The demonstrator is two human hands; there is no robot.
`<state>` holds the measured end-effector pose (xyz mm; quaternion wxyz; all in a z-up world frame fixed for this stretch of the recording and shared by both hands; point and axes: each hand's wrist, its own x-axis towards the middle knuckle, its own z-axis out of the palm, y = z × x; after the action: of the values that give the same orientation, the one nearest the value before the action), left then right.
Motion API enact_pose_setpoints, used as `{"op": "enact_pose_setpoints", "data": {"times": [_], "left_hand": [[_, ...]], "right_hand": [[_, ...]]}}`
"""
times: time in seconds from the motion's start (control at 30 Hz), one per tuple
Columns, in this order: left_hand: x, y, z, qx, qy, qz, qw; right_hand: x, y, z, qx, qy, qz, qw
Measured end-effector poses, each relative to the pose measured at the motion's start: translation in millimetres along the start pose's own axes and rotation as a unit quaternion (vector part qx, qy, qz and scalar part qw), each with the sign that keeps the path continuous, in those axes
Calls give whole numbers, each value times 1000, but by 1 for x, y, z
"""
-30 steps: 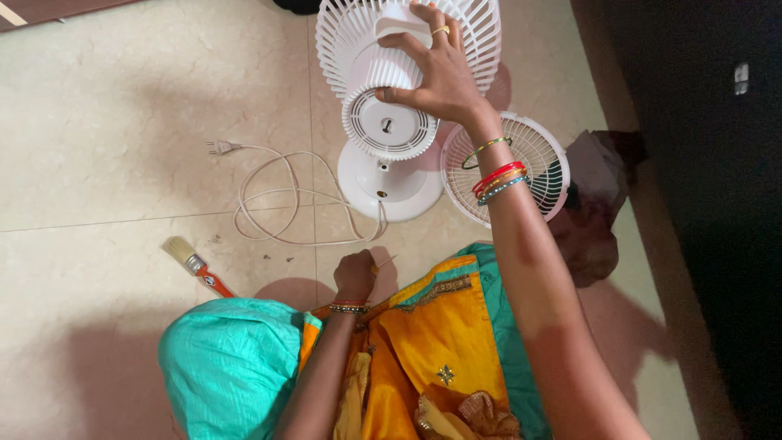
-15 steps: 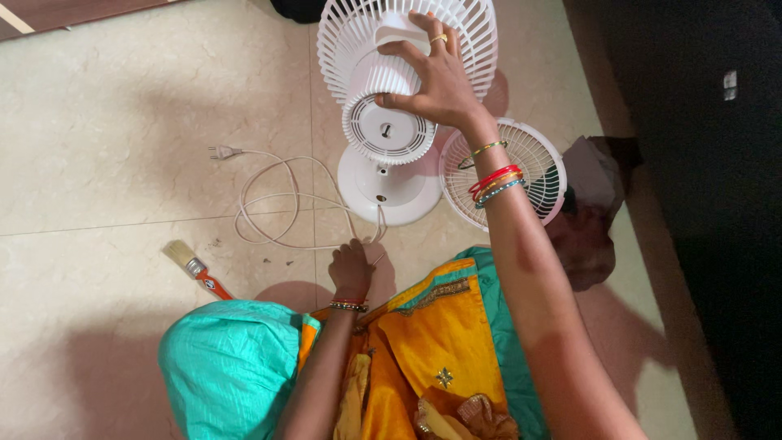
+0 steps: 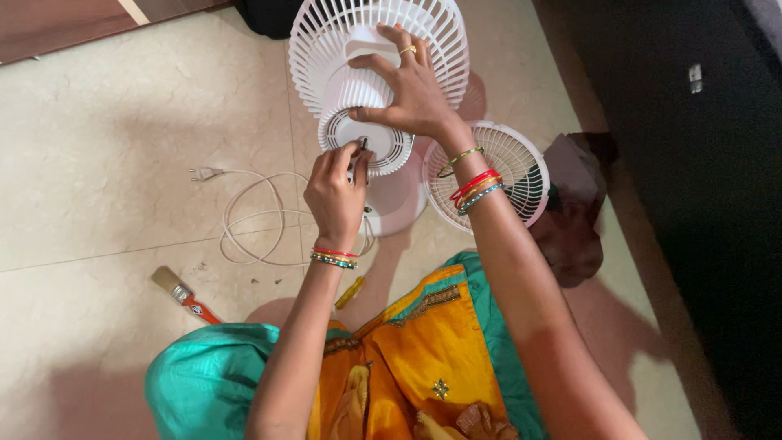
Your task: The person disassembles a white electric fan by removing the front grille and motor housing, then reassembles it by placing the components back and securing them with a screwdriver.
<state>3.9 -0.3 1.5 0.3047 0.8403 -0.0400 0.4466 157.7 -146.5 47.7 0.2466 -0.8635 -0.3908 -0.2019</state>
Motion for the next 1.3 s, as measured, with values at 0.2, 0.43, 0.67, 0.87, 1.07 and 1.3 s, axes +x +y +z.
{"op": "enact_pose_setpoints", "data": {"times": [0.2,0.43,0.67,0.87,1.07,1.3], "left_hand": [[3,-10,6,-5,8,42,999],[2,-16,13,3,6,43,999],[6,-12,16,-51,-2,-21,998],[9,-8,14,-60,-16,13,998],[11,-12,13,-91,-22,-7,996],[8,-13,13,-112,-39,-51,992]], "right_hand": [[1,0,2,2,1,10,1000],[0,-3,2,5,-14,30,999],[-61,-5,18,328,174,187,909],[-90,-6,49,572,274,269,725],[-97,-15,51,533,235,270,767],[-91,-23,54,579,220,349,703]]}}
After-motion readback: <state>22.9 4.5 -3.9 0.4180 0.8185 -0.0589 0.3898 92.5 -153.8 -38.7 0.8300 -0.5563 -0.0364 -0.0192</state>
